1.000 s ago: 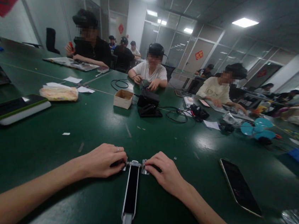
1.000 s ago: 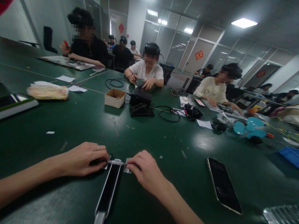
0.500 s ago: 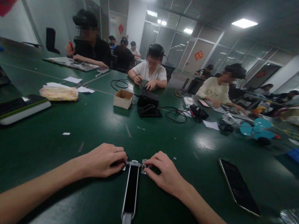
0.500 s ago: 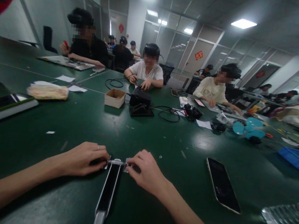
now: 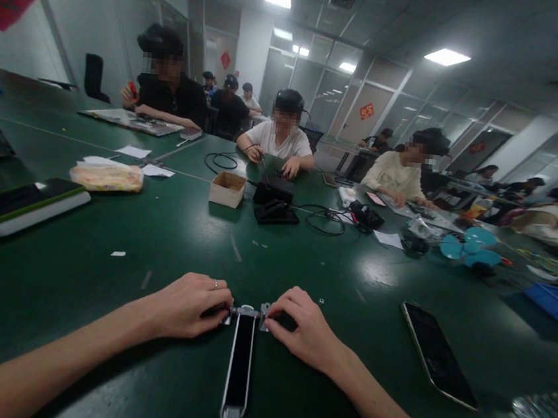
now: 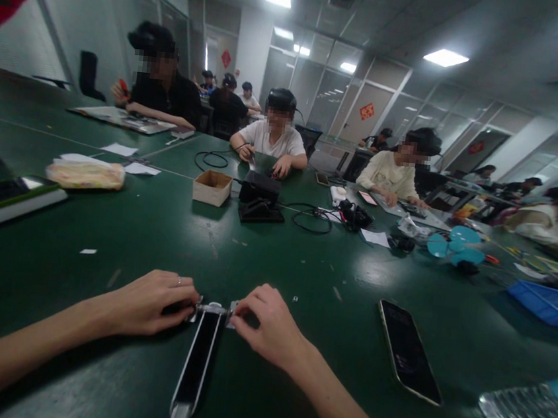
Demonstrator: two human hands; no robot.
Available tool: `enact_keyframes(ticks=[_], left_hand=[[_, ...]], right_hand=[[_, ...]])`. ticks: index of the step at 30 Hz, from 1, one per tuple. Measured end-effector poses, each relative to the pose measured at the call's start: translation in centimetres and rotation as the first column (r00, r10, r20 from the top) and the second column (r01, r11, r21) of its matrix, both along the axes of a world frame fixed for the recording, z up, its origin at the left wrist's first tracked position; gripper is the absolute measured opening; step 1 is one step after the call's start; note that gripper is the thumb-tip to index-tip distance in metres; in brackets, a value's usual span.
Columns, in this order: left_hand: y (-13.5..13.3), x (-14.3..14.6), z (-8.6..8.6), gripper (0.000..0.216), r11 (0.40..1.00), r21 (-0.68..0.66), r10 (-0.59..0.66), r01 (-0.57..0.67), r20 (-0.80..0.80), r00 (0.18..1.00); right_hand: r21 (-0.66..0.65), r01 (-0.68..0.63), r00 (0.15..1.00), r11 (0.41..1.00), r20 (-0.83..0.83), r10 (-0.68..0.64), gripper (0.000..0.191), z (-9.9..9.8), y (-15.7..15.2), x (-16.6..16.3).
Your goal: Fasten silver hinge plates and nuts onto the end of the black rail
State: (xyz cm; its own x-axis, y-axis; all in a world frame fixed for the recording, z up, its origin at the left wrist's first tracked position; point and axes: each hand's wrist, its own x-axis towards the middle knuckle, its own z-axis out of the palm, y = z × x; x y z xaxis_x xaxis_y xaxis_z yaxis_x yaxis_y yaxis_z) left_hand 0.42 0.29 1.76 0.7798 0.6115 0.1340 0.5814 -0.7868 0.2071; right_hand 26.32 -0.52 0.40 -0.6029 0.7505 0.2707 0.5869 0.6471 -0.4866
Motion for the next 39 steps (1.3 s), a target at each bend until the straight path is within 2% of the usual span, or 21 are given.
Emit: enact_keyframes(ticks=[4,9,17,22,28,33,39], left_hand=[[0.1,-0.1,-0.3,0.015,1.0,0.004,0.007,-0.008,0.033,0.999],[0.3,-0.1,-0.9,0.018,1.0,0.003,0.005,-0.005,0.067,0.998],[0.5,-0.3,-1.2,0.019,0.999,-0.038,0.022,-0.018,0.088,0.996],[0.3,-0.2,-1.2,0.019,0.999,-0.021,0.033,-0.031,0.122,0.992],[0.6,-0.4,-1.6,0.017,0.999,-0.019,0.028,-0.026,0.095,0.995],[0.5,-0.2,-1.0,0.015,1.0,-0.002,0.028,-0.028,0.062,0.998],[0.3,0.2,-0.4,0.013,1.0,-0.011,0.028,-0.028,0.01,1.0]], right_hand=[[0.035,0.003,1.0,0.999,-0.026,-0.002,0.011,-0.4,0.1,-0.1],[0.084,0.005,1.0,0.996,-0.005,-0.005,0.005,-0.9,0.3,-0.2],[0.115,0.013,0.999,0.993,0.034,-0.017,0.012,-0.4,0.5,0.1],[0.131,-0.022,0.999,0.991,0.04,0.017,0.01,-0.6,0.5,0.0],[0.151,-0.002,0.999,0.989,0.045,-0.005,0.011,-0.8,0.7,0.0],[0.157,-0.027,1.0,0.987,-0.005,0.028,0.009,-1.1,0.6,0.0],[0.139,-0.051,0.999,0.989,0.019,0.049,0.01,-1.1,0.4,0.0]])
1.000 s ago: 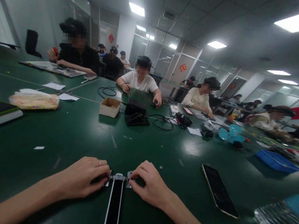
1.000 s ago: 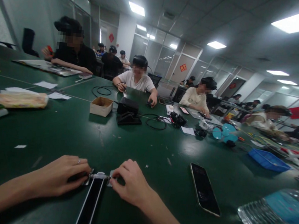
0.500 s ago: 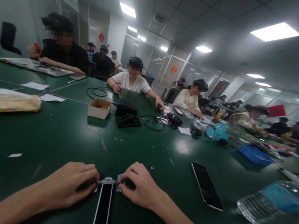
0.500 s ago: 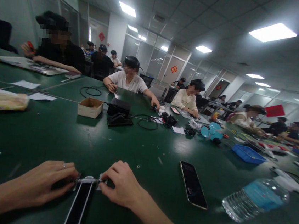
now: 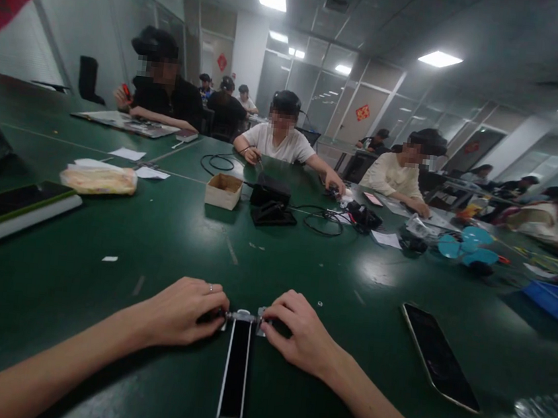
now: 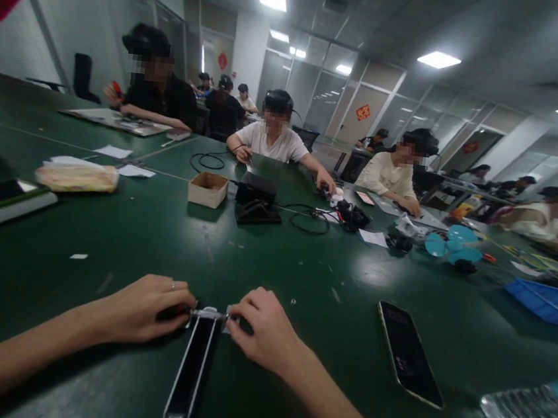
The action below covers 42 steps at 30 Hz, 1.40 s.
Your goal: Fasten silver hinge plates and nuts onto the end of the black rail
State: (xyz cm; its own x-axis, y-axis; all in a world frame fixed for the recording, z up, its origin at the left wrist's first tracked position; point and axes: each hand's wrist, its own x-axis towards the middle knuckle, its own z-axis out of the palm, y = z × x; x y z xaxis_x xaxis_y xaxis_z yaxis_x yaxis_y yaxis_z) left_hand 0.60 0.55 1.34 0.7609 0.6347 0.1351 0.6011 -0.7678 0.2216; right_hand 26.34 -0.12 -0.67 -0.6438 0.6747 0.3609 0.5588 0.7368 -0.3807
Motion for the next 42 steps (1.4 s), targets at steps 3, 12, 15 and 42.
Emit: enact_keyframes(ticks=[3,12,15,42], left_hand=[[0.05,-0.09,-0.08,0.013,1.0,0.011,-0.011,0.011,0.002,1.0],[0.12,-0.12,-0.22,0.01,0.999,0.029,-0.026,0.025,0.012,1.0],[0.11,-0.07,-0.14,0.01,1.0,0.017,-0.026,0.026,0.008,1.0],[0.09,-0.15,0.05,0.013,1.0,-0.02,-0.004,0.004,-0.002,1.0]], right_hand=[[0.021,0.001,1.0,1.0,-0.003,-0.001,0.012,0.18,0.03,0.22],[0.027,-0.027,0.999,0.999,-0.028,0.028,0.01,-0.2,0.13,0.44],[0.032,-0.025,1.0,0.999,-0.014,0.026,0.011,-0.13,0.1,0.41],[-0.007,-0.009,1.0,1.0,0.001,0.009,0.007,-0.03,-0.03,0.08]])
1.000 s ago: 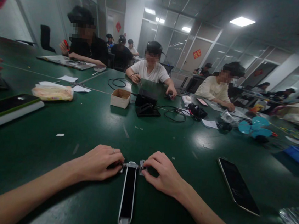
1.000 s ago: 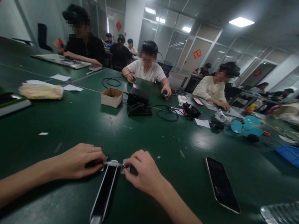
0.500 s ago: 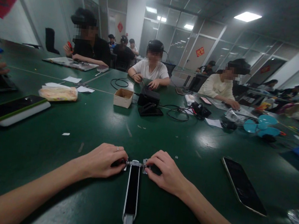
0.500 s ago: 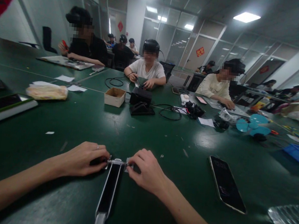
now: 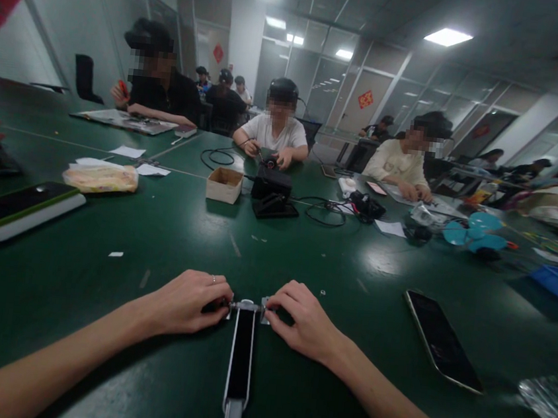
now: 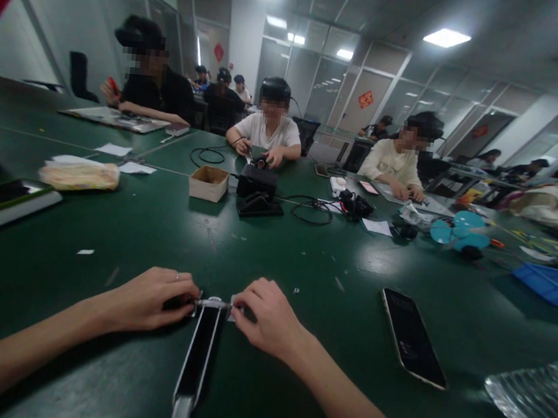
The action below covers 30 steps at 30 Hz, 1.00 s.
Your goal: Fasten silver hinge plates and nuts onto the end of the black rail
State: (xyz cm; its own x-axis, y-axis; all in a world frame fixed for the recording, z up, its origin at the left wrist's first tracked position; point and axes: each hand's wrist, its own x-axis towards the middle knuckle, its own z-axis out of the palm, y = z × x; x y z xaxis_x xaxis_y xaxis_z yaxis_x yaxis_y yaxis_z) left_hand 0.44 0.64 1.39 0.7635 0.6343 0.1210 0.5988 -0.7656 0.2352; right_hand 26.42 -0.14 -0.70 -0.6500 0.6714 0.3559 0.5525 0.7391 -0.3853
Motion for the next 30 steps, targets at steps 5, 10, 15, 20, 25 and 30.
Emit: enact_keyframes(ticks=[5,10,15,20,25,30], left_hand=[[0.04,0.07,-0.09,0.011,1.0,0.004,-0.011,0.011,0.011,1.0],[-0.02,0.04,-0.13,0.008,1.0,0.003,-0.021,0.021,0.035,0.999],[-0.04,-0.03,-0.24,0.008,1.0,-0.002,-0.028,0.028,0.05,0.998],[-0.01,-0.03,-0.33,0.009,1.0,0.006,-0.026,0.026,0.051,0.998],[-0.01,-0.01,-0.28,0.009,0.999,0.009,-0.034,0.033,0.052,0.998],[0.03,-0.05,-0.21,0.008,0.999,0.004,-0.036,0.036,0.054,0.998]], right_hand=[[-0.005,0.018,1.0,1.0,-0.001,-0.018,0.012,0.22,-0.16,-0.23],[0.018,0.009,1.0,1.0,-0.007,-0.009,0.01,-0.05,-0.22,-0.36],[0.035,0.002,1.0,0.999,-0.017,-0.002,0.007,-0.19,-0.22,-0.36],[0.025,0.006,1.0,1.0,0.014,-0.007,0.007,-0.13,-0.15,-0.3],[0.043,0.002,1.0,0.999,0.02,-0.003,0.006,-0.13,-0.13,-0.31],[0.0,0.02,1.0,1.0,0.017,-0.02,0.008,-0.1,-0.19,-0.32]])
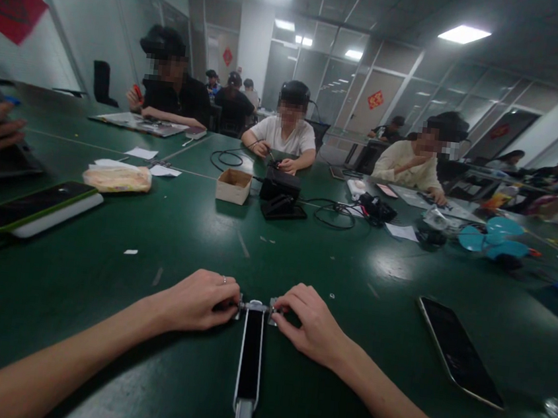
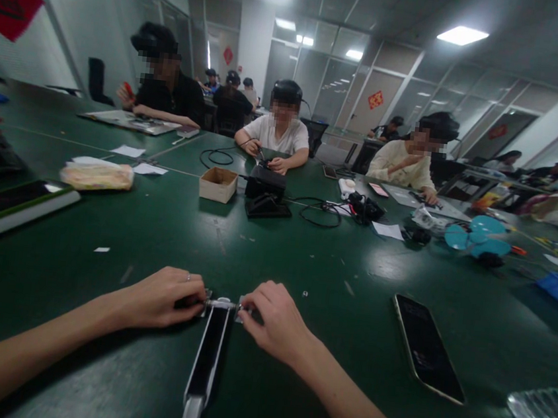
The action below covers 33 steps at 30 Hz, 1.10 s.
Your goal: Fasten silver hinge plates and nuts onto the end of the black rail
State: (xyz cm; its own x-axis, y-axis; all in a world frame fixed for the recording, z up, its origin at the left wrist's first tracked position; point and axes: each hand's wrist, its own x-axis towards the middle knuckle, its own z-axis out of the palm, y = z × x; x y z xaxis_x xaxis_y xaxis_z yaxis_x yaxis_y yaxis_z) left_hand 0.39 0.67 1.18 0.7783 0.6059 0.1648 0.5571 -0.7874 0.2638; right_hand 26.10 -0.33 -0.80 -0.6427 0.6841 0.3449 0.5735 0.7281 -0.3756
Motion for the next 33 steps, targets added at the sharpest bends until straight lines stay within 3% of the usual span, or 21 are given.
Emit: enact_keyframes(ticks=[5,9,12,15,19,23,26,29,31,33], left_hand=[[0.0,0.0,0.0,0.009,1.0,0.007,-0.003,0.003,-0.006,1.0],[0.0,0.1,0.2,0.01,1.0,-0.004,0.002,-0.002,-0.025,1.0],[0.0,0.0,0.4,0.01,1.0,-0.008,0.005,-0.005,-0.048,0.999],[-0.1,-0.1,0.5,0.012,1.0,0.004,-0.002,0.002,-0.048,0.999],[-0.1,-0.1,0.7,0.015,1.0,0.015,0.0,0.001,-0.04,0.999],[-0.2,-0.2,0.8,0.016,1.0,0.03,0.008,-0.007,-0.032,0.999],[-0.3,-0.3,0.8,0.016,0.999,0.048,0.018,-0.018,-0.017,1.0],[-0.3,-0.2,0.9,0.017,0.997,0.057,0.041,-0.042,0.016,0.999],[-0.4,-0.1,0.9,0.017,0.997,0.036,0.065,-0.068,0.071,0.995],[-0.7,0.2,1.0,0.017,0.996,-0.02,0.09,-0.088,0.151,0.984]], right_hand=[[-0.021,-0.001,1.0,1.0,0.001,0.001,0.009,0.2,0.0,0.1],[0.037,0.007,0.999,0.999,0.041,-0.009,0.011,1.1,0.3,0.7],[0.124,0.087,0.987,0.988,0.125,-0.102,0.015,2.0,1.0,2.0],[0.181,0.229,0.913,0.956,0.301,-0.276,0.016,2.4,2.0,3.8],[0.06,0.421,0.761,0.905,0.52,-0.388,0.013,2.5,2.9,5.9],[-0.061,0.485,0.737,0.872,0.566,-0.37,0.017,2.8,2.9,6.2],[-0.048,0.455,0.765,0.889,0.532,-0.363,0.014,2.9,2.6,5.6],[0.011,0.342,0.865,0.94,0.387,-0.319,0.014,2.6,2.1,4.6],[0.107,0.198,0.951,0.974,0.219,-0.217,0.016,2.2,1.7,3.6],[0.25,0.032,0.998,0.968,0.036,-0.042,0.017,1.9,1.0,2.2]])
